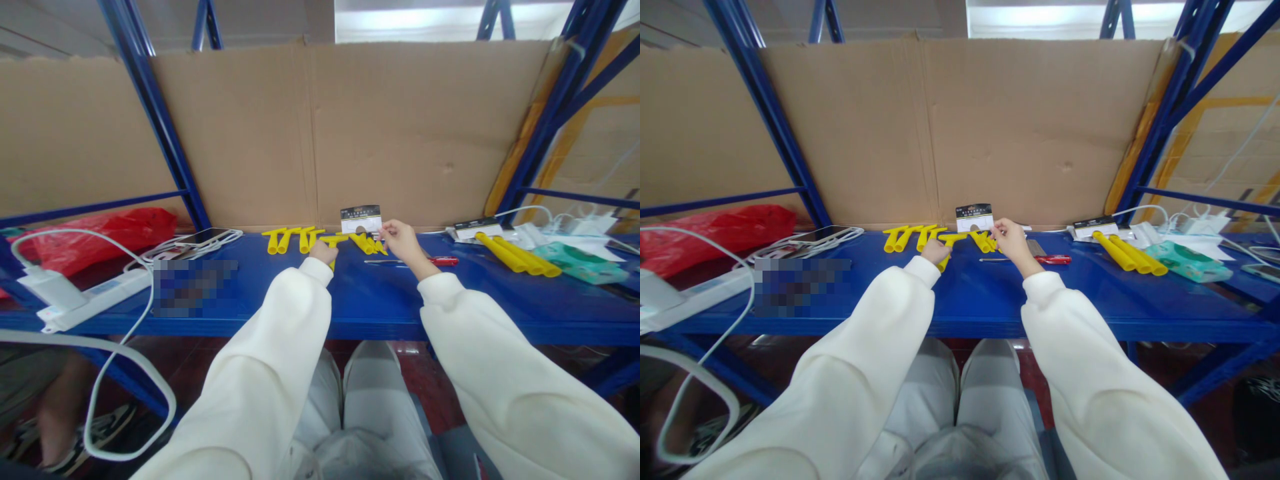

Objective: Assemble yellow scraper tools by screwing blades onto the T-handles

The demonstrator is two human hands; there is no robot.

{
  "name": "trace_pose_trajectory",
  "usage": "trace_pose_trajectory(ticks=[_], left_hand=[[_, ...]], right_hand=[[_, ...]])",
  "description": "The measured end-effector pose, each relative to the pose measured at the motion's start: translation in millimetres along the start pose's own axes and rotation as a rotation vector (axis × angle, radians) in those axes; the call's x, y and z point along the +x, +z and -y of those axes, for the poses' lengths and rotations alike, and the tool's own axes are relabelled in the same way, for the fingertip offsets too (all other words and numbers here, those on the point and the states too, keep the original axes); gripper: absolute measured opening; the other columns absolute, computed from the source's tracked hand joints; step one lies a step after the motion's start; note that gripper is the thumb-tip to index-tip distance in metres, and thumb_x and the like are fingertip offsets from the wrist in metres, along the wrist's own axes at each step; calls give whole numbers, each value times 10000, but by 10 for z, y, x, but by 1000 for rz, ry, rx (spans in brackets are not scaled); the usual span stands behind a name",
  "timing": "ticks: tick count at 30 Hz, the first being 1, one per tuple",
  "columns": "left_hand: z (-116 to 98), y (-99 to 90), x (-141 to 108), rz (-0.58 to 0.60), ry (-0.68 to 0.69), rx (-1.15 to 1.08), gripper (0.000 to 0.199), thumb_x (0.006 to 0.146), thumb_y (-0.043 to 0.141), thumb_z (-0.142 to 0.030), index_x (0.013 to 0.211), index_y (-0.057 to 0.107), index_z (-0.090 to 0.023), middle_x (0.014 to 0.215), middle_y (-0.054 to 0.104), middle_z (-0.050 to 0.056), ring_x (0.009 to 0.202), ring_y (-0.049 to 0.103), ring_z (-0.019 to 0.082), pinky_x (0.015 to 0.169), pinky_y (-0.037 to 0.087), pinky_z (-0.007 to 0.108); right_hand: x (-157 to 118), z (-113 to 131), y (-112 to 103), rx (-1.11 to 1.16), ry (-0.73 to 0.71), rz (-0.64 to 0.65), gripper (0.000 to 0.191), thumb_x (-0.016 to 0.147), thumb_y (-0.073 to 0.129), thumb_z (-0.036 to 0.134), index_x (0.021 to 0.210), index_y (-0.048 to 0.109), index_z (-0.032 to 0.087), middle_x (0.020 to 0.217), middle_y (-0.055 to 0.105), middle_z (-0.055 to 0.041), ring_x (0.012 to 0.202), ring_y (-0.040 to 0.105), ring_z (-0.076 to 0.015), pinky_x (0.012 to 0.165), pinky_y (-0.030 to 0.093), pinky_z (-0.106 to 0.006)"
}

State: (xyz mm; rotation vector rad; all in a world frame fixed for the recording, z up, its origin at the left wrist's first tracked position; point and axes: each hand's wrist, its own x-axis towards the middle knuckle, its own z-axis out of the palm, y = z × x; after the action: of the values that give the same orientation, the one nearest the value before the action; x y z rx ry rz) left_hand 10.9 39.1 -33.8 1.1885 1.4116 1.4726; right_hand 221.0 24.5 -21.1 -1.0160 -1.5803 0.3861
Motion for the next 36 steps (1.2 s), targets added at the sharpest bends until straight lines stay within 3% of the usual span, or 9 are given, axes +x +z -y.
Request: trace_pose_trajectory(ticks=[4,7,11,16,20,24,30,36], left_hand=[[-13,9,14,-72,6,202,223,617,709,-48,648,593,-237,662,643,59,1006,685,290,763,517,281],[-35,12,11,-54,18,193,133,780,646,-149,674,601,-216,611,617,58,854,712,278,714,508,294],[-103,4,-24,-135,32,121,192,943,470,-227,866,634,-164,706,651,83,647,701,236,646,496,308],[-215,-8,-73,-174,-37,-126,203,955,465,-203,1057,629,-145,868,686,89,664,715,192,618,513,271],[-266,-25,-97,-146,-99,-335,219,954,453,-150,1100,615,-175,901,697,63,699,721,171,642,548,264],[-292,-50,-100,-136,-110,-523,209,913,504,-80,1053,621,-183,891,708,55,785,728,178,690,576,272],[-284,-81,-17,-360,-82,-650,107,885,556,-55,911,598,-151,827,692,66,835,713,166,705,575,243],[-194,-110,100,-370,-49,-680,141,864,592,-42,826,526,-161,866,676,57,854,710,151,717,567,227]], right_hand=[[-5,16,-7,2,1,4,267,787,676,426,716,533,212,648,674,-13,395,533,-104,400,416,-223],[-7,28,-6,10,6,3,281,795,674,437,719,521,213,662,678,-17,397,540,-105,399,410,-220],[0,8,-9,6,20,12,275,814,667,421,734,502,216,683,674,-18,406,543,-106,417,416,-228],[31,-79,7,14,53,65,259,840,643,392,743,467,229,633,624,22,390,515,-104,424,411,-236],[45,-116,33,77,87,120,275,859,625,386,733,433,235,582,564,57,363,470,-90,411,396,-229],[34,-114,38,129,71,178,307,869,628,416,739,416,235,547,518,79,380,463,-79,411,390,-207],[13,-107,15,140,55,270,351,872,627,495,745,433,232,511,505,74,419,482,-83,428,401,-197],[-18,-57,16,217,80,315,381,853,643,532,734,443,230,523,517,65,435,487,-87,447,419,-212]])
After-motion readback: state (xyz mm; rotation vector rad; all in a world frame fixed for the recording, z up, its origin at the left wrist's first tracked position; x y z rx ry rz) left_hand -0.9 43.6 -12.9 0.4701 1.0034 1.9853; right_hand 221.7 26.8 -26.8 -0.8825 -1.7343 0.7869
